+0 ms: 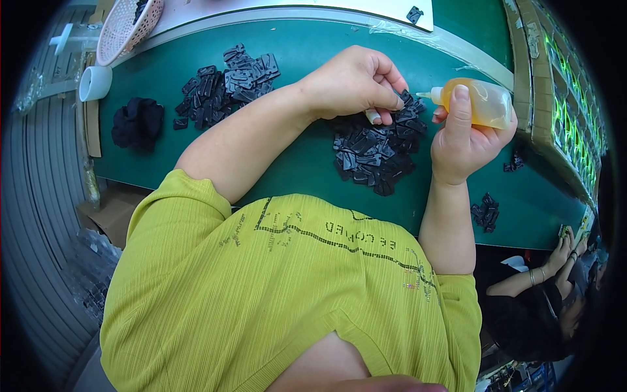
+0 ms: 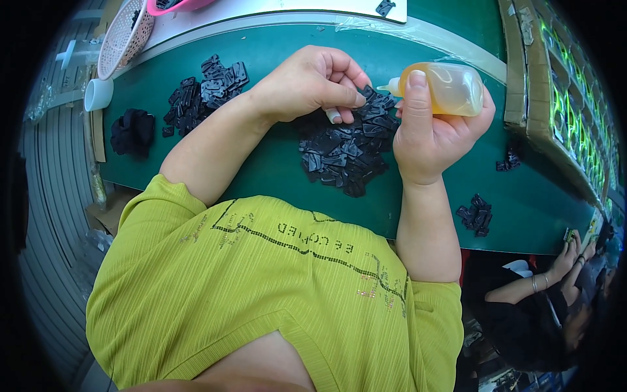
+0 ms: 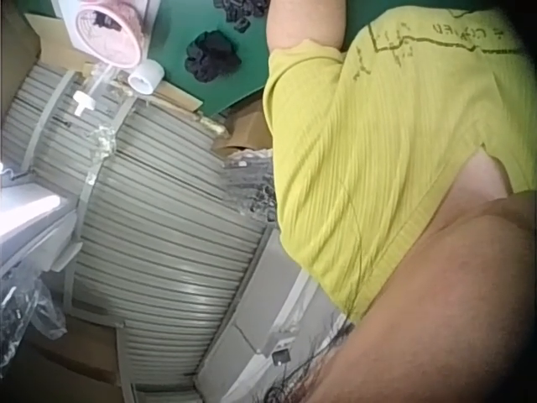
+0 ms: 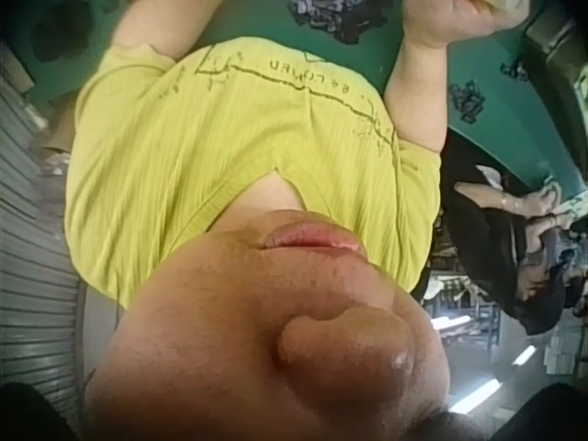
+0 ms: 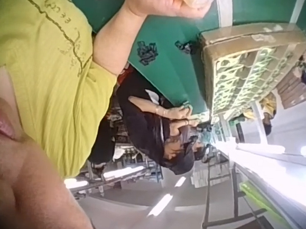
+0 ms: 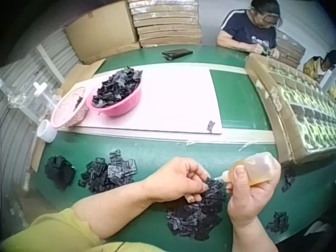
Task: The person glues small black plastic components together using a bottle of adhesive.
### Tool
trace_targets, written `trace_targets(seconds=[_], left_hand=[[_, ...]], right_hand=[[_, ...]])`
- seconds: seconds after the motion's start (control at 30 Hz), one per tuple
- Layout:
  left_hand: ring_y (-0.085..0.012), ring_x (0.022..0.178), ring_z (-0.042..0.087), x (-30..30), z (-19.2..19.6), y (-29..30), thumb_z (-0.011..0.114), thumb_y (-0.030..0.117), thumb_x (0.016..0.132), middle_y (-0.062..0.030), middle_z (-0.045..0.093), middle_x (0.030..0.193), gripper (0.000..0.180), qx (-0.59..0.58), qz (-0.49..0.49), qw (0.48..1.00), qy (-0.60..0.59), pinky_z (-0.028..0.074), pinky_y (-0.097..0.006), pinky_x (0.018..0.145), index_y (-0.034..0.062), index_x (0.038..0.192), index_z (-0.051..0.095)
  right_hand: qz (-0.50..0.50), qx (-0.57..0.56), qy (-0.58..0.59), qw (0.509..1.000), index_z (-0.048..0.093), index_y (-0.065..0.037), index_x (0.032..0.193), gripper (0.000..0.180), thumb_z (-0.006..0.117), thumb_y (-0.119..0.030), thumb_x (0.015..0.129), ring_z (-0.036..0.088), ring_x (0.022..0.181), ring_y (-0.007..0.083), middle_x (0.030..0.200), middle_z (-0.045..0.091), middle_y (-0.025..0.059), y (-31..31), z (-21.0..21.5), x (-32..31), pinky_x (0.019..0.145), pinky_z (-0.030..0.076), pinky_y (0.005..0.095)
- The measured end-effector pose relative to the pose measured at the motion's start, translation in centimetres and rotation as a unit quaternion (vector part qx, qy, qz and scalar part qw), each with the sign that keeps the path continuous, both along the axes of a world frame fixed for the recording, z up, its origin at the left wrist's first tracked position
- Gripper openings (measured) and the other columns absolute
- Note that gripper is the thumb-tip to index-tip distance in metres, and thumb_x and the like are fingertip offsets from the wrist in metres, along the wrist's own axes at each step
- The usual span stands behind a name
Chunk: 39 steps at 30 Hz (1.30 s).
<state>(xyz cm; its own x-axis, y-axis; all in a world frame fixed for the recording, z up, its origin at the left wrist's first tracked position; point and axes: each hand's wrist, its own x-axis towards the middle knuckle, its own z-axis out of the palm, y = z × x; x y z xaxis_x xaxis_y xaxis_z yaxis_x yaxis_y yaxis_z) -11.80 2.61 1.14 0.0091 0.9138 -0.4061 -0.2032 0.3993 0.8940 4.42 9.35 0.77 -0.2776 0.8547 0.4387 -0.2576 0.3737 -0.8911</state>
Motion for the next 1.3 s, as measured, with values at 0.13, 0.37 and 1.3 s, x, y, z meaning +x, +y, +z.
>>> trace_targets(seconds=[0.13, 0.37, 1.3], left_hand=[[-0.0119, 0.062, 0.065, 0.0, 0.0, 0.0, 0.068, 0.004, 0.08, -0.0069, 0.064, 0.08, 0.02, 0.003, 0.001, 1.0, 0.013, 0.052, -0.021, 0.056, -0.0033, 0.097, 0.061], [-0.0123, 0.062, 0.065, 0.0, 0.1, 0.0, 0.068, 0.003, 0.079, -0.0073, 0.065, 0.08, 0.02, 0.003, 0.0, 1.0, 0.012, 0.052, -0.021, 0.056, -0.0032, 0.097, 0.061], [-0.0143, 0.062, 0.066, -0.1, 0.2, 0.0, 0.066, 0.003, 0.08, -0.0102, 0.066, 0.081, 0.02, -0.006, 0.017, 1.0, 0.006, 0.053, -0.022, 0.055, -0.0039, 0.098, 0.061]], right_hand=[[-0.009, 0.004, -0.006, 1.0, 0.035, -0.003, 0.116, 0.044, 0.067, -0.012, 0.087, 0.056, 0.059, 0.0082, 0.09, 0.058, 0.0101, 0.1, -0.2, 0.1, 0.05, 0.048, 0.0189], [-0.009, 0.01, 0.001, 1.0, 0.036, -0.002, 0.115, 0.044, 0.068, -0.011, 0.086, 0.056, 0.06, 0.0078, 0.091, 0.058, 0.0101, 0.1, -0.1, 0.0, 0.05, 0.048, 0.0188], [0.04, -0.047, -0.04, 0.997, 0.04, -0.004, 0.115, 0.041, 0.068, -0.01, 0.085, 0.053, 0.055, 0.006, 0.093, 0.055, 0.008, -0.4, 0.3, 1.0, 0.048, 0.045, 0.0171]])
